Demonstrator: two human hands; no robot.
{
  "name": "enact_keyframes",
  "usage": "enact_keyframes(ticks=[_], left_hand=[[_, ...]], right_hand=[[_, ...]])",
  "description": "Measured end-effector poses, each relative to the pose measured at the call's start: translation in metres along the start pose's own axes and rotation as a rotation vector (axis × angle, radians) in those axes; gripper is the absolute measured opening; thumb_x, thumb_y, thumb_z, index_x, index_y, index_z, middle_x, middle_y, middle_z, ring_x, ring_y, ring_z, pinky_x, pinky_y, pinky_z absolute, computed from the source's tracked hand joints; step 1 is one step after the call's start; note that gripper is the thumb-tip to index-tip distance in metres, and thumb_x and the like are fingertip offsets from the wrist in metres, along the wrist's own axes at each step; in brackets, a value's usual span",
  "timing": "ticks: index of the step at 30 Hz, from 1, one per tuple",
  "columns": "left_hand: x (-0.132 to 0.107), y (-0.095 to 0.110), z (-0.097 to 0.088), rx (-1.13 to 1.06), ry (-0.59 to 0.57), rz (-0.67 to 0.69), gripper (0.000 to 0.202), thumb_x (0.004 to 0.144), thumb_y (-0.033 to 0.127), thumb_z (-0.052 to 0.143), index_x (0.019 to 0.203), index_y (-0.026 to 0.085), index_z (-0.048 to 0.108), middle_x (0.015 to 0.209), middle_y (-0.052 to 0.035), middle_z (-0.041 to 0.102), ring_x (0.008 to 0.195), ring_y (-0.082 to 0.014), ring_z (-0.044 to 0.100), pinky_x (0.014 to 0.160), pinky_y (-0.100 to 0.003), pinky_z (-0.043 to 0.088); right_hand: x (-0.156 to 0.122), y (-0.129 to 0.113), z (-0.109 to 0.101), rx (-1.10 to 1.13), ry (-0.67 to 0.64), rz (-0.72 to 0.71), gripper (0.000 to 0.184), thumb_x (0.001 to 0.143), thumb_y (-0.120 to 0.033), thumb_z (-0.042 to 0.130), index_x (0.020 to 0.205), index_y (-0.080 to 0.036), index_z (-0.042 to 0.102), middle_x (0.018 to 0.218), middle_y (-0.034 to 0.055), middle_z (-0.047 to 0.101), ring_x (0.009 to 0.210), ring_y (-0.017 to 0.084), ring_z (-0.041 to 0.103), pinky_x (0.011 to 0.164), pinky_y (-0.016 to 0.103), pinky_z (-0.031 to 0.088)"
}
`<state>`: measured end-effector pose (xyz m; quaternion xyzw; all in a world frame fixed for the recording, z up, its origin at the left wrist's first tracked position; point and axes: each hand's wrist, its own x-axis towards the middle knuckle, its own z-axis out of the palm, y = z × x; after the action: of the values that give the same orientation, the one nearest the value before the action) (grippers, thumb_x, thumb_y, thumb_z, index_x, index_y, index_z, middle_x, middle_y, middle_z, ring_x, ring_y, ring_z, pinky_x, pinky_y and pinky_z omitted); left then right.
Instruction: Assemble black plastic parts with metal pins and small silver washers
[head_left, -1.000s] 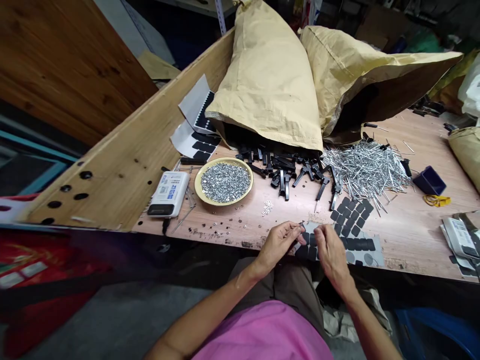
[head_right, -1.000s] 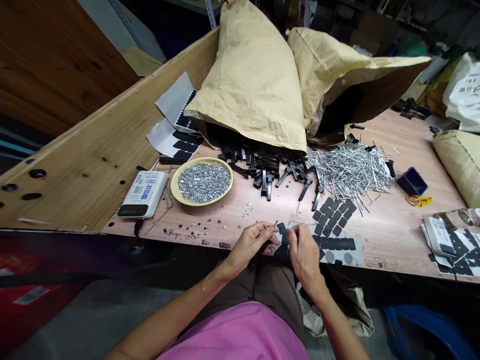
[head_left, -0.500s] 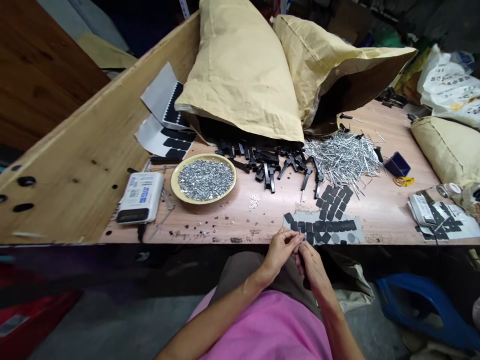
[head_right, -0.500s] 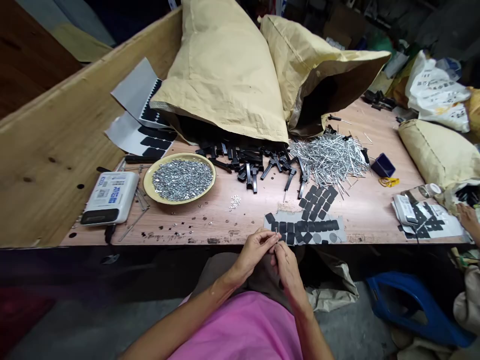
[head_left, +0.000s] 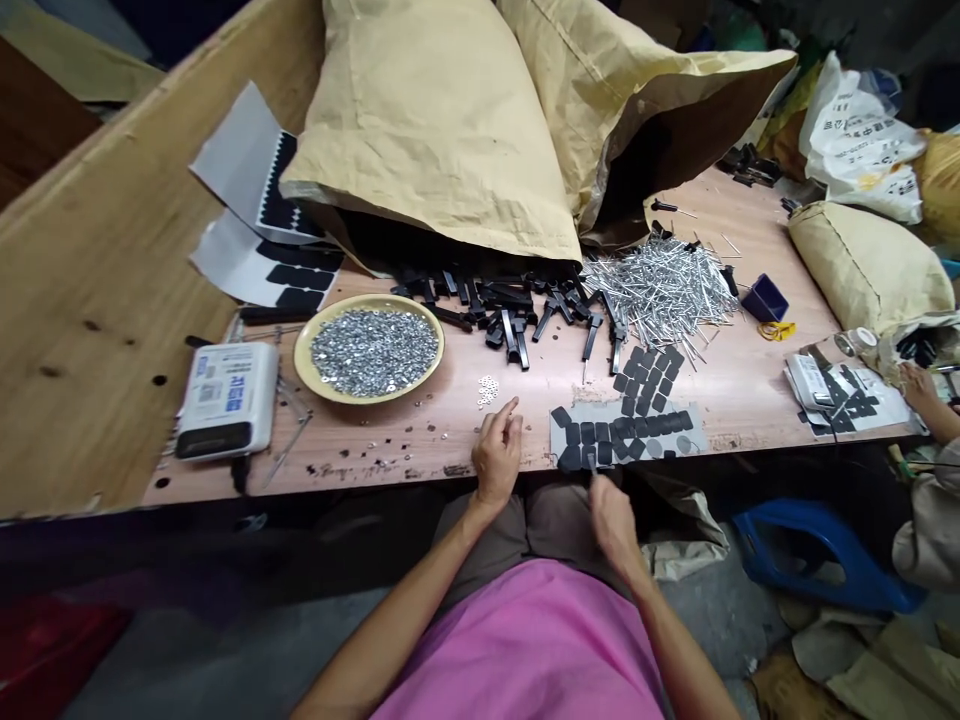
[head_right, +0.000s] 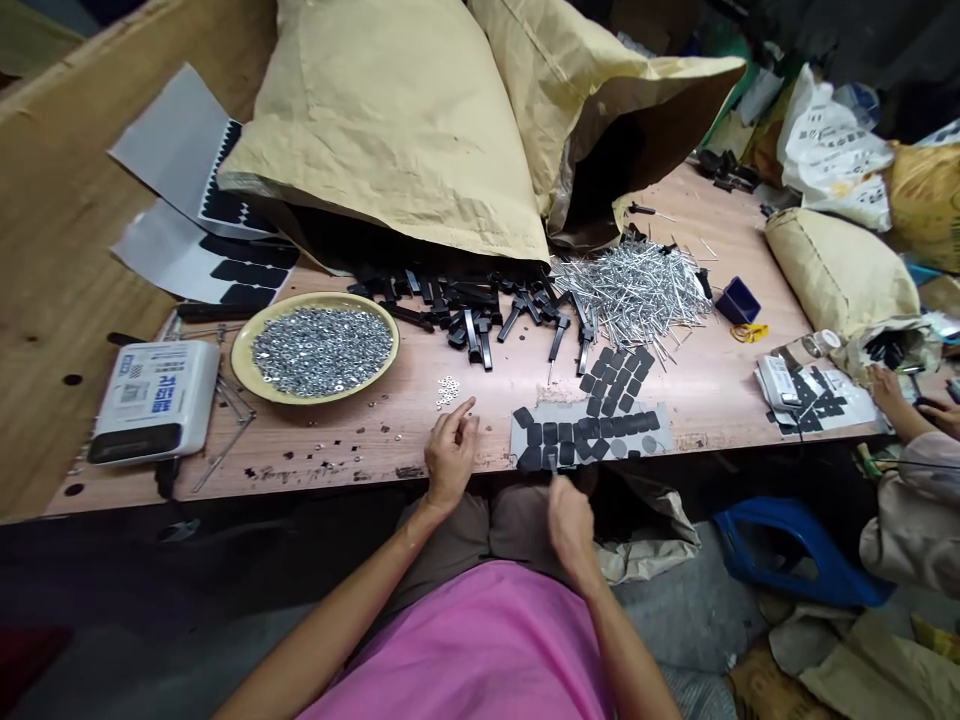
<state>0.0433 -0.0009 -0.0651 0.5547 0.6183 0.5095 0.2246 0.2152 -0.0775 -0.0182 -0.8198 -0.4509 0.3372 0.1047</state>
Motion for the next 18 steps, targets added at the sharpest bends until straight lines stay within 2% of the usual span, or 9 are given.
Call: enact_keyframes(ticks=[5, 8, 12, 14, 18], left_hand=[[0.002, -0.001, 0.001, -0.026, 0.029, -0.008, 0.028, 0.087, 0.027, 0.047, 0.106, 0.015, 0.065, 0.083, -0.0067, 0.065, 0.069, -0.0139, 0.058, 0.066, -0.025, 0.045], [0.003, -0.001, 0.0, -0.031, 0.036, -0.033, 0.029, 0.087, 0.028, 0.047, 0.106, 0.015, 0.064, 0.08, -0.006, 0.064, 0.067, -0.0137, 0.057, 0.065, -0.025, 0.046], [0.005, -0.002, -0.001, -0.039, 0.024, -0.08, 0.031, 0.086, 0.03, 0.047, 0.108, 0.015, 0.064, 0.074, -0.0035, 0.062, 0.063, -0.0128, 0.055, 0.064, -0.025, 0.046], [0.005, -0.002, -0.002, -0.045, 0.02, -0.092, 0.032, 0.086, 0.031, 0.048, 0.108, 0.014, 0.063, 0.073, -0.0033, 0.062, 0.062, -0.0127, 0.054, 0.064, -0.025, 0.046], [0.006, 0.0, -0.006, -0.057, 0.01, -0.101, 0.032, 0.086, 0.03, 0.048, 0.11, 0.014, 0.062, 0.07, -0.002, 0.06, 0.061, -0.0123, 0.053, 0.063, -0.025, 0.046]], right_hand=[[0.003, -0.004, 0.007, 0.2, -0.034, 0.017, 0.035, 0.085, -0.027, 0.028, 0.052, -0.023, 0.039, 0.051, -0.0026, 0.04, 0.052, 0.014, 0.039, 0.052, 0.025, 0.028], [0.004, -0.005, 0.004, 0.308, -0.119, 0.051, 0.033, 0.082, -0.033, 0.033, 0.051, -0.023, 0.038, 0.047, -0.0035, 0.039, 0.047, 0.012, 0.037, 0.048, 0.024, 0.029], [0.002, -0.009, -0.001, 0.451, -0.247, 0.141, 0.032, 0.08, -0.043, 0.031, 0.056, -0.023, 0.036, 0.039, -0.0094, 0.024, 0.035, 0.008, 0.019, 0.036, 0.02, 0.019], [-0.002, -0.012, 0.004, 0.506, -0.301, 0.187, 0.033, 0.08, -0.047, 0.029, 0.058, -0.024, 0.034, 0.038, -0.0112, 0.019, 0.033, 0.006, 0.013, 0.034, 0.019, 0.015], [-0.013, -0.022, 0.024, 0.582, -0.442, 0.217, 0.031, 0.077, -0.048, 0.037, 0.06, -0.023, 0.038, 0.036, -0.0112, 0.025, 0.031, 0.005, 0.016, 0.031, 0.017, 0.014]])
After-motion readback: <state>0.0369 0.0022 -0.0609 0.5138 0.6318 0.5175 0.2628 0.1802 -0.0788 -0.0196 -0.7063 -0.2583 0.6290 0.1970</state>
